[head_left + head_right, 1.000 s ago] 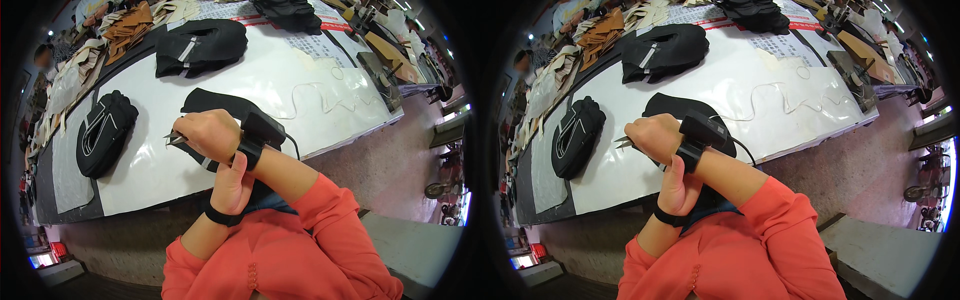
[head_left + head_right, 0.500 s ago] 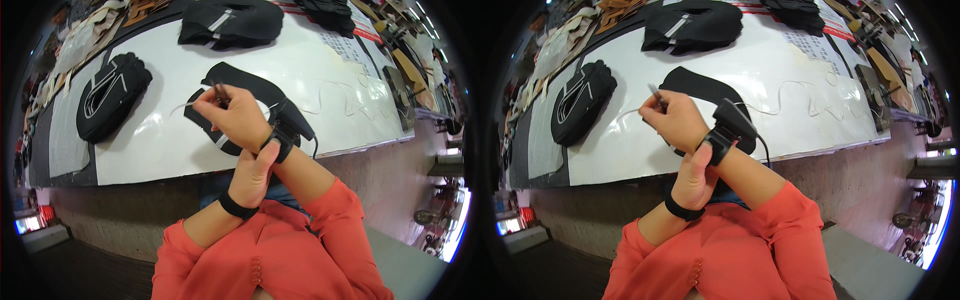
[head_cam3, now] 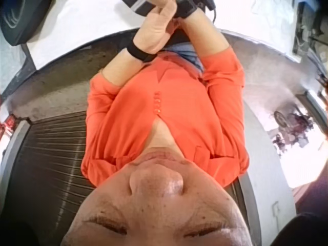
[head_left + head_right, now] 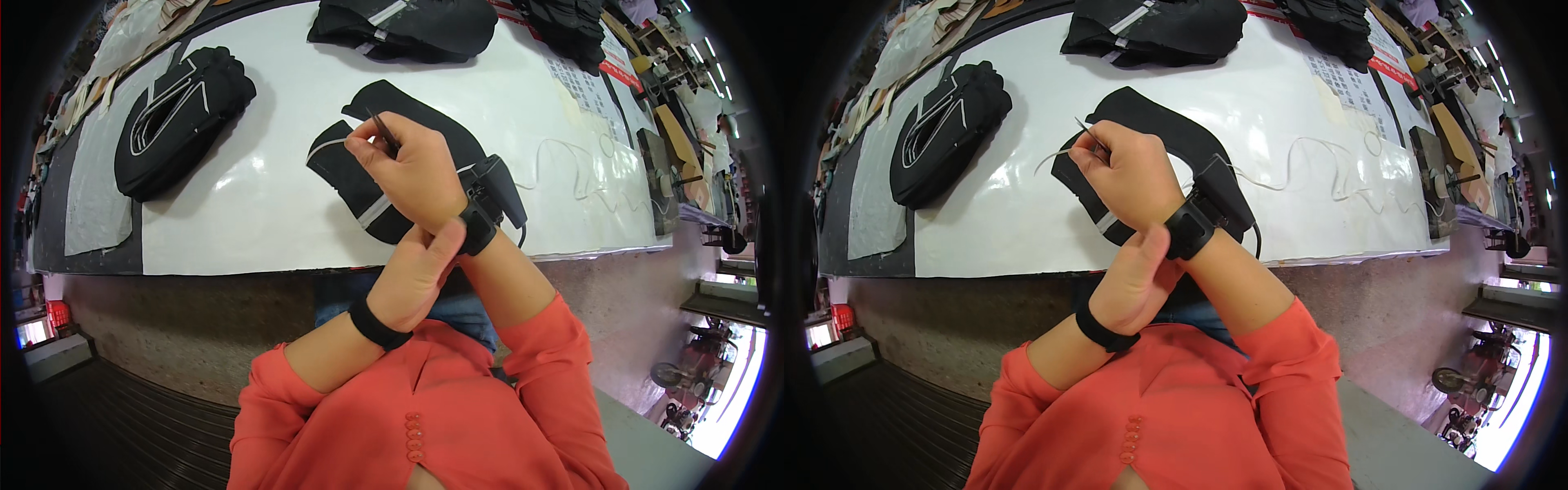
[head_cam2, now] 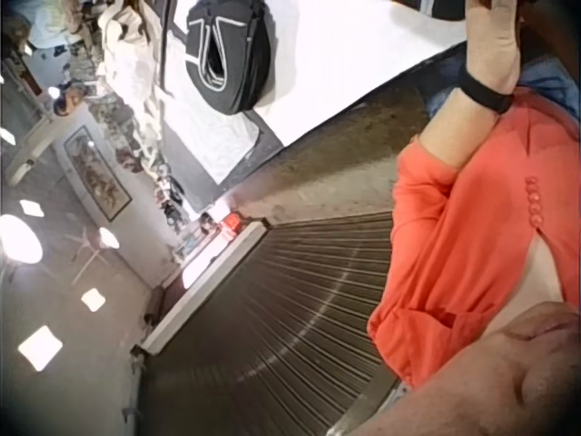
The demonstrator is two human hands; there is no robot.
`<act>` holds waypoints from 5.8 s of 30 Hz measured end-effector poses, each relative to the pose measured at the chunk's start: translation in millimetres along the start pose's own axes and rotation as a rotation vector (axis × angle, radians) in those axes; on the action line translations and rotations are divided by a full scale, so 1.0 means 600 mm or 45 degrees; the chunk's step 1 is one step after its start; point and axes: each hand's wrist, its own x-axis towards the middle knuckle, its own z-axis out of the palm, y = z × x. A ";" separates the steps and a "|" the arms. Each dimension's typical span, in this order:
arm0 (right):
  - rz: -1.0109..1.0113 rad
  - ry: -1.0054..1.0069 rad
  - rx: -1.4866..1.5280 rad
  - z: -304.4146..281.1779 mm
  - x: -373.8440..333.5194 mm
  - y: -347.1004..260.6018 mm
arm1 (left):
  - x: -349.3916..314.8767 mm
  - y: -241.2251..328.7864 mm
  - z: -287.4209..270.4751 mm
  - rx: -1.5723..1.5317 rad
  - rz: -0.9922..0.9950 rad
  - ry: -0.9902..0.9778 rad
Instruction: Trimming excess threads and finishing edges on black shoe upper components using small snips.
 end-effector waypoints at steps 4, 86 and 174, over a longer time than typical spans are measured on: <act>0.269 0.041 0.471 -0.032 0.017 -0.023 | -0.021 0.019 -0.018 -0.067 -0.130 0.114; -0.004 -1.207 -0.506 -0.044 0.071 0.032 | -0.102 0.064 -0.130 2.540 0.777 0.361; -0.070 -0.276 -0.779 -0.122 -0.172 0.063 | -0.096 0.071 -0.103 2.908 0.585 0.142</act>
